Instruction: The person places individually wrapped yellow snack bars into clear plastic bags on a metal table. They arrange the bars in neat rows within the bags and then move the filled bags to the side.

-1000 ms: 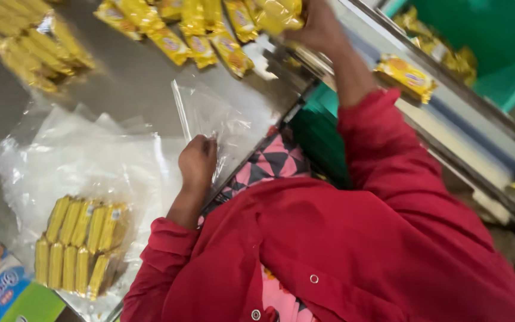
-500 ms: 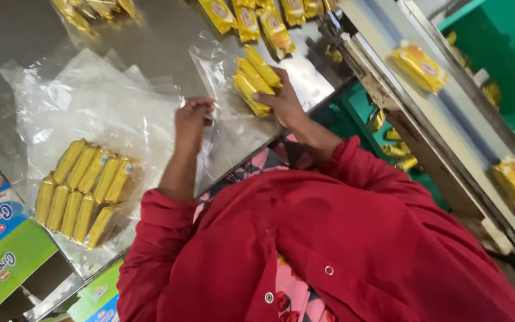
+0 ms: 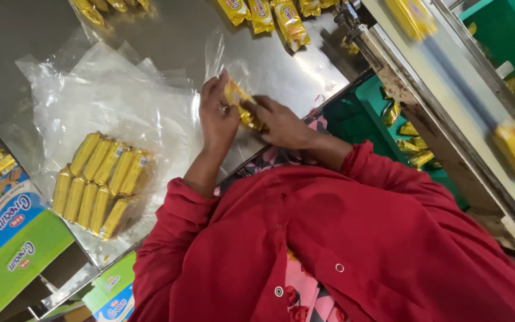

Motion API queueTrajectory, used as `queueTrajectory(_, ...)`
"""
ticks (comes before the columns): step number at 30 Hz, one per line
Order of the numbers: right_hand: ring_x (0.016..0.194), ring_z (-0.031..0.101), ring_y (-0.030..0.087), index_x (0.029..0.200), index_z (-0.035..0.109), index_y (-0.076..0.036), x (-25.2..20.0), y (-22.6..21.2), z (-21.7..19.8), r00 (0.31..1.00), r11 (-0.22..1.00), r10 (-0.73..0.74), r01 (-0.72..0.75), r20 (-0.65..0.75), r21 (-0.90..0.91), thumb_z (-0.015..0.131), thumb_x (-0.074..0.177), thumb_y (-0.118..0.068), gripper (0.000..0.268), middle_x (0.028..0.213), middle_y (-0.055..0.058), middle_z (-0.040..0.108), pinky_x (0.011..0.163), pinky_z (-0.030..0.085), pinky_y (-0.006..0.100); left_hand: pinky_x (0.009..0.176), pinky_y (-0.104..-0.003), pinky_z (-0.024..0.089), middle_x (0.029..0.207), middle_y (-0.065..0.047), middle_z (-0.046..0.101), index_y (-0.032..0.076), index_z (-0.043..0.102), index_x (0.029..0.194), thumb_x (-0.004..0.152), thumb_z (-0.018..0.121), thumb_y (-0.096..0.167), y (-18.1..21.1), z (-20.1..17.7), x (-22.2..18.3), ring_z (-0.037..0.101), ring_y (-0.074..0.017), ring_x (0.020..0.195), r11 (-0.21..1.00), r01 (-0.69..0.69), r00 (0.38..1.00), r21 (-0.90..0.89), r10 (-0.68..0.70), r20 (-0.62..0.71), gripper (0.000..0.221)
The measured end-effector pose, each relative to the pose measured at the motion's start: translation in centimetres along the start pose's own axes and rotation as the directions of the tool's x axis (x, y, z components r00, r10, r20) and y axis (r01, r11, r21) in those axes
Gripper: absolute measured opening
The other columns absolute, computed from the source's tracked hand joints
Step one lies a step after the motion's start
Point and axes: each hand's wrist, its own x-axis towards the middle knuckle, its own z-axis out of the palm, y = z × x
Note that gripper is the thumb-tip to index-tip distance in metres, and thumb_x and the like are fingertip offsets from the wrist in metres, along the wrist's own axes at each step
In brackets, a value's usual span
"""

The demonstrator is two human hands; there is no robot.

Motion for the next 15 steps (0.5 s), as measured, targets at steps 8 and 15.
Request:
queueTrajectory(8,0.123,0.064,0.027,0.154,0.045,-0.004,0.4,1.5,1.3,0.888,0.802,0.409,-0.243,-0.207,0.545,0.079,0.090,-0.012,0.072,0.141,0.016,0.061,0.106,0.052,0.034,0.088,-0.045,0.057,0.126,-0.022,0.064,0.000,0.062,0.117,0.088,0.060,-0.007,0.7,-0.4,1.2,0.068,-0.0379,0.103,0.859,-0.140,0.990,0.493,0.114,0.082,0.030)
queueTrajectory(15,0.128,0.060,0.026,0.153,0.047,-0.004,-0.1,1.3,0.7,0.957,0.860,0.234,-0.121,-0.172,0.495,0.080,0.085,-0.003,0.076,0.144,0.015,0.057,0.107,0.047,0.034,0.082,-0.045,0.057,0.112,-0.019,0.064,0.003,0.063,0.116,0.084,0.065,0.000,3.6,2.0,-0.8,0.067,-0.0402,0.096,0.942,-0.292,0.938,0.166,0.249,0.240,0.032)
